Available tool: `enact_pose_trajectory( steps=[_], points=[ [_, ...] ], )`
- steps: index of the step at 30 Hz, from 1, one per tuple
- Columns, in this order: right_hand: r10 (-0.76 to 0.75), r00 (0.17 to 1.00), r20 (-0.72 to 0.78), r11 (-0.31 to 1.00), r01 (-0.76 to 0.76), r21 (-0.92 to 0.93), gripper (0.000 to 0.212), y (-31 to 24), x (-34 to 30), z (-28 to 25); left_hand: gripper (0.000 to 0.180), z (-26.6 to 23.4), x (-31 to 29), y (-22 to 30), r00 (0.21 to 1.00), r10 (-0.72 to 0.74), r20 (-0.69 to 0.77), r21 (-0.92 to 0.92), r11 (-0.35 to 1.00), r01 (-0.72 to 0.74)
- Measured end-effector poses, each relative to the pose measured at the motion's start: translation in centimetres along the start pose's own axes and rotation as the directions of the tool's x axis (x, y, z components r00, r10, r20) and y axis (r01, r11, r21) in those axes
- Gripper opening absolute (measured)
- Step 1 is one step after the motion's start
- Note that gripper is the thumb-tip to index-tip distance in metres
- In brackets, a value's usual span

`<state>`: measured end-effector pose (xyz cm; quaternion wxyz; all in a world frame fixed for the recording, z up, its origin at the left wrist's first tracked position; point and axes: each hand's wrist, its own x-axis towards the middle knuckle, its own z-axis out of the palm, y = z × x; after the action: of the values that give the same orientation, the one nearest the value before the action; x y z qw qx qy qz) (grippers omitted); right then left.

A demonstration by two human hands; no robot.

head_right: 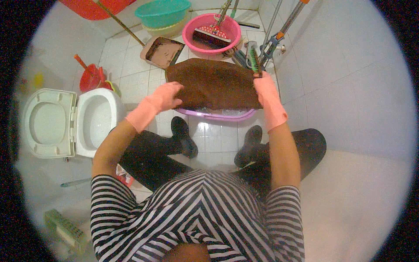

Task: The person washes a brown cloth by hand in a pink basin filled with soapy water. They scrub the cloth with a green brush, rinse it, and wring it out repeatedly.

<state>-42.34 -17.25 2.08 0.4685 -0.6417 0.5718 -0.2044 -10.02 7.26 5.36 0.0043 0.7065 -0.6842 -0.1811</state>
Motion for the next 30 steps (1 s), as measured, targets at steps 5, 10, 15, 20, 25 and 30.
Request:
enact_pose_trajectory(
  steps=[5, 10, 15, 20, 25, 30],
  points=[
    [-0.237, 0.937, 0.255, 0.763, 0.342, -0.549, 0.031, 1.4, -3.8, 4.1, 0.060, 5.2, 0.8, 2.3, 0.994, -0.089, 0.063, 0.193, 0.978, 0.075],
    [-0.071, 0.938, 0.339, 0.502, 0.327, -0.800, 0.027, 1.3, -6.5, 3.0, 0.052, 6.3, 1.8, -0.1, 0.944, -0.240, 0.228, 0.179, 0.963, 0.202],
    [-0.213, 0.927, 0.310, 0.360, 0.369, -0.857, 0.020, 6.2, -4.2, 3.8, 0.035, 7.7, 4.1, 0.0, 0.933, -0.224, 0.283, 0.236, 0.959, 0.159],
    [-0.105, 0.943, 0.316, 0.364, 0.332, -0.870, 0.019, 4.1, -4.9, 4.5, 0.022, 7.5, 3.5, -1.7, 0.961, -0.229, 0.155, 0.171, 0.964, 0.202],
    [-0.317, 0.933, 0.169, 0.632, 0.340, -0.696, 0.026, 4.2, -1.4, -0.7, 0.029, 0.1, 2.2, -4.1, 0.969, -0.245, -0.027, -0.140, 0.961, 0.239],
    [-0.457, 0.866, 0.204, 0.660, 0.483, -0.575, 0.030, -3.7, 1.0, -5.5, 0.033, -9.8, -0.2, -1.4, 0.987, -0.135, -0.092, -0.016, 0.991, 0.134]
  ],
)
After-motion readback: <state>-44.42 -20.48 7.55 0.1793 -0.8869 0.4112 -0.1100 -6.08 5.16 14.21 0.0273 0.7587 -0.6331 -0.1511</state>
